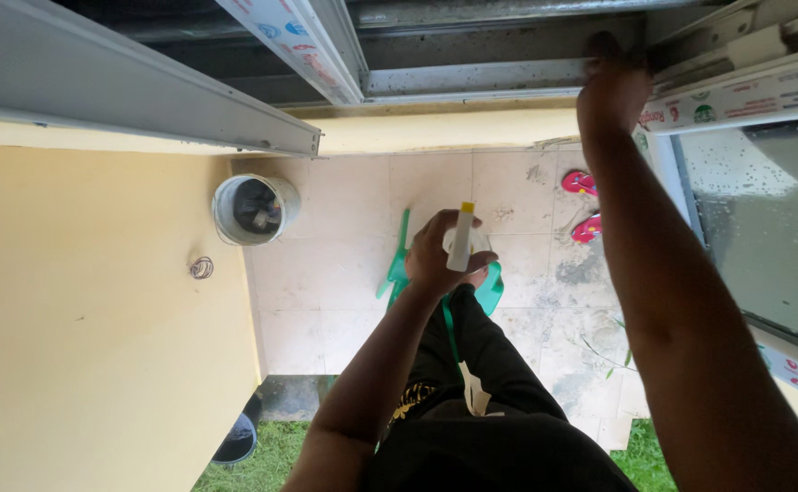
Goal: The person cleans the metal frames of an open window using a spray bottle and a cloth, wiping the various surfaces and edges.
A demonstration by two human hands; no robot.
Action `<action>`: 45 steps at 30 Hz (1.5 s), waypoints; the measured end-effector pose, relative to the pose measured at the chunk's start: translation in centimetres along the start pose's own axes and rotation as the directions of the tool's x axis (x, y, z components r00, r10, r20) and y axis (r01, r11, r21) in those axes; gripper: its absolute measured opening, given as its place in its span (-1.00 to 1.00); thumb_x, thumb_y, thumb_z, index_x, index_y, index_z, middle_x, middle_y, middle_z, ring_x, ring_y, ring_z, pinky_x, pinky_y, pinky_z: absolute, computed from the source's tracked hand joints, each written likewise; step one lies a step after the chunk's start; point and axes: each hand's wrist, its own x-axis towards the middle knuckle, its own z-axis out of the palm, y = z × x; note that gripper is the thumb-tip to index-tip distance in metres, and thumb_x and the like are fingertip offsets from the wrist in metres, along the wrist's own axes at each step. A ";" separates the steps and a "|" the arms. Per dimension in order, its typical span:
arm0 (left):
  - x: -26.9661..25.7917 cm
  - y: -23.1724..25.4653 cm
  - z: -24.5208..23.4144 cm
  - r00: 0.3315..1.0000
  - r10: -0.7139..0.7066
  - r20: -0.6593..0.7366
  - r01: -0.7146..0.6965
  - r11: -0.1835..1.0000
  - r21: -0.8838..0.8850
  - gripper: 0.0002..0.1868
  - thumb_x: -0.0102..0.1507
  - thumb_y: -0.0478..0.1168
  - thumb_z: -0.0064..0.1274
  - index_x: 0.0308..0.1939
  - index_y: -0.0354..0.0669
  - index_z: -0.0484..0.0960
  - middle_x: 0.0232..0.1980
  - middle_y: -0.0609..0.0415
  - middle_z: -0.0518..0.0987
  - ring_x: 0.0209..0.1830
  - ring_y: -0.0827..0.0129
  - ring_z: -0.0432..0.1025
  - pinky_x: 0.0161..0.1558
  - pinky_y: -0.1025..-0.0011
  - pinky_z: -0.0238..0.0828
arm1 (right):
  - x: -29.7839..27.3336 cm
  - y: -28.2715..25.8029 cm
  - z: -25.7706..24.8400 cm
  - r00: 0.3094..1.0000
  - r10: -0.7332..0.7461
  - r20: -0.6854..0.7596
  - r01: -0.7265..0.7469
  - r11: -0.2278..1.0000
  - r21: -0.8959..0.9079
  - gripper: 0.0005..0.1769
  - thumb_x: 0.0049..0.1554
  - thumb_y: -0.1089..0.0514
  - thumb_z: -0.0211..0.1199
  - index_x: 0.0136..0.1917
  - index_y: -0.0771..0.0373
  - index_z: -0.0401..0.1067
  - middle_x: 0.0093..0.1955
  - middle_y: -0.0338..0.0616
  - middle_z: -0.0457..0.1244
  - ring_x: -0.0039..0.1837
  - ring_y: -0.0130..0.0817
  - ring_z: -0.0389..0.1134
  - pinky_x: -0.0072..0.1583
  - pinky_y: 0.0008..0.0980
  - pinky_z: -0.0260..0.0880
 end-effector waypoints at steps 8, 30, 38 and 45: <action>0.5 -2.0 -2.8 0.976 0.128 -0.177 -0.147 0.984 -0.096 -0.40 0.02 -0.03 0.50 0.04 -0.14 0.59 0.04 0.05 0.69 0.01 0.22 0.64 0.04 0.29 0.61 | -6.1 -8.8 9.5 0.795 -0.597 -0.111 0.571 0.797 -0.195 -0.79 0.23 0.29 0.24 0.12 0.17 0.58 -0.15 -0.12 0.36 -0.02 -0.18 0.36 0.03 -0.21 0.39; 1.7 -1.4 -8.7 0.921 0.234 -0.310 -0.268 0.961 -0.072 -0.32 0.07 0.10 0.48 0.08 -0.15 0.50 0.04 0.06 0.67 0.02 0.18 0.64 0.05 0.29 0.61 | -10.2 -15.3 11.5 0.809 -0.565 -0.161 0.580 0.812 0.063 -0.65 0.32 0.40 0.18 0.30 0.16 0.58 -0.16 -0.25 0.41 -0.08 -0.36 0.37 0.11 -0.26 0.38; 1.2 -1.9 -9.9 0.929 0.198 -0.313 -0.225 0.973 -0.052 -0.30 0.09 0.16 0.44 0.08 -0.19 0.53 0.04 0.02 0.68 0.02 0.20 0.64 0.07 0.31 0.60 | -11.7 -20.9 14.8 0.785 -0.615 -0.077 0.619 0.777 0.109 -0.91 0.06 0.32 0.40 -0.16 0.16 0.60 -0.15 -0.09 0.41 -0.06 -0.22 0.42 0.06 -0.21 0.45; 0.2 -0.7 -9.3 0.945 0.137 -0.298 -0.192 0.968 -0.162 -0.30 0.09 0.13 0.45 0.11 -0.19 0.50 0.04 0.03 0.69 0.00 0.21 0.64 0.05 0.32 0.59 | -14.4 -14.2 11.5 0.661 -0.715 0.228 0.642 0.697 0.320 -0.88 0.20 0.28 0.32 -0.02 0.13 0.64 -0.15 -0.13 0.40 -0.07 -0.26 0.39 0.05 -0.21 0.41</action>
